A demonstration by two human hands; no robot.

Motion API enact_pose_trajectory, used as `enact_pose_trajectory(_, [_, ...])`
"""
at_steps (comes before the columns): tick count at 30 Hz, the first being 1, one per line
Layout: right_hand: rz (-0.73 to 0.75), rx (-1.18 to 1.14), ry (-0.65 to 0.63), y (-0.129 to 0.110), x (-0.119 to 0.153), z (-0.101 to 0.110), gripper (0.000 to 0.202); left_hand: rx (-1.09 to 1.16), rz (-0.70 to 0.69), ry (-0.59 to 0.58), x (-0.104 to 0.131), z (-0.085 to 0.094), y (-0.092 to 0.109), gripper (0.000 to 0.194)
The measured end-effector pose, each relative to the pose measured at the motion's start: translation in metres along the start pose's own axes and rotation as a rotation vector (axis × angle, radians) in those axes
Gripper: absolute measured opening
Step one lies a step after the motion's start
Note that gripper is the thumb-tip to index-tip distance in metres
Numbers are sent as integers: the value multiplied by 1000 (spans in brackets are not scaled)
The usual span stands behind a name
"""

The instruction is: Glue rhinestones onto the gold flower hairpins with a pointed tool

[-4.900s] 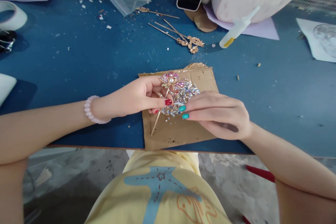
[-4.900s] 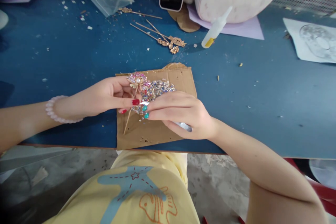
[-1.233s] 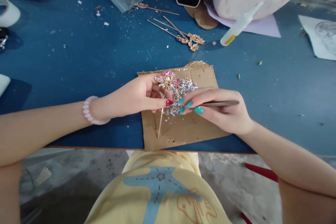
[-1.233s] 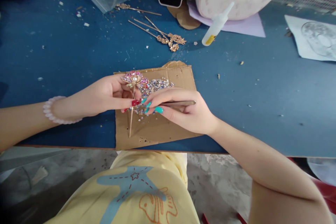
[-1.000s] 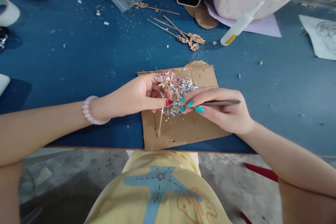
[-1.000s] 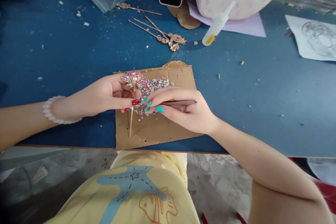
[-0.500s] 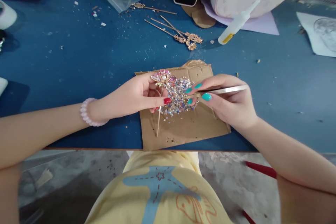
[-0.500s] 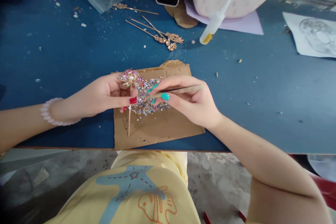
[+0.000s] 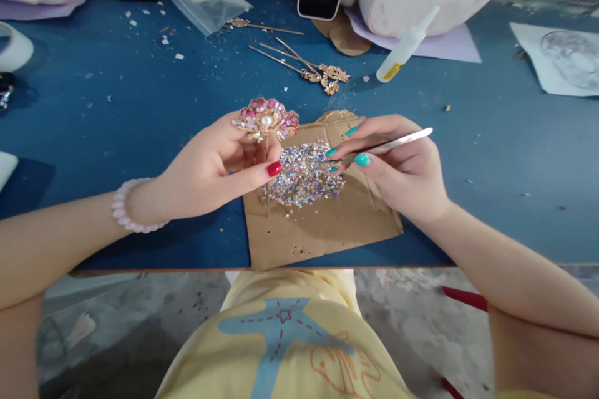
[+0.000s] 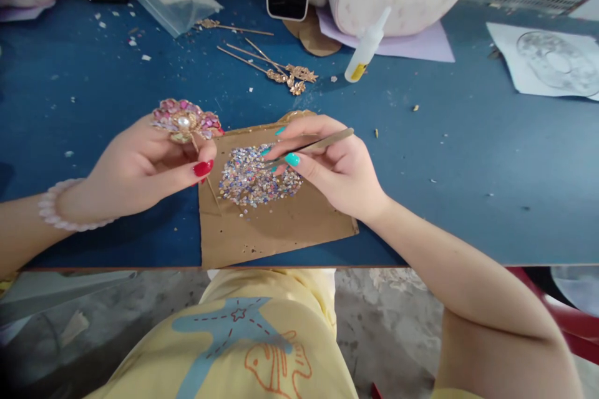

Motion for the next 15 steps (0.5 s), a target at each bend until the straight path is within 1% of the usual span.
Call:
enact_pose_trajectory(4, [6, 103, 17, -5, 0, 0, 15, -27, -33, -64, 4, -5, -3, 12])
enact_pose_trajectory(6, [7, 157, 24, -5, -1, 2, 12, -81, -148, -73, 4, -5, 3, 13])
enact_pose_trajectory(8, [6, 210, 23, -3, -1, 3, 9, -109, -204, -103, 5, -8, 4, 13])
enact_pose_trajectory(11, [-27, 330, 7, 4, -1, 4, 6, -89, -209, -116, 5, -10, 3, 14])
enact_pose_trajectory(15, [-47, 612, 1, 8, -2, 3, 11, -119, -232, -79, 7, -5, 9, 15])
Point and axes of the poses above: each hand's wrist, its own x-axis away from the middle knuckle, its own z-axis out of the back of the hand, y = z × x, the point moved 9 cm from there along -x, towards the middle knuckle, and after that the axes turned 11 degrees about -z, right-handed, at the moved point
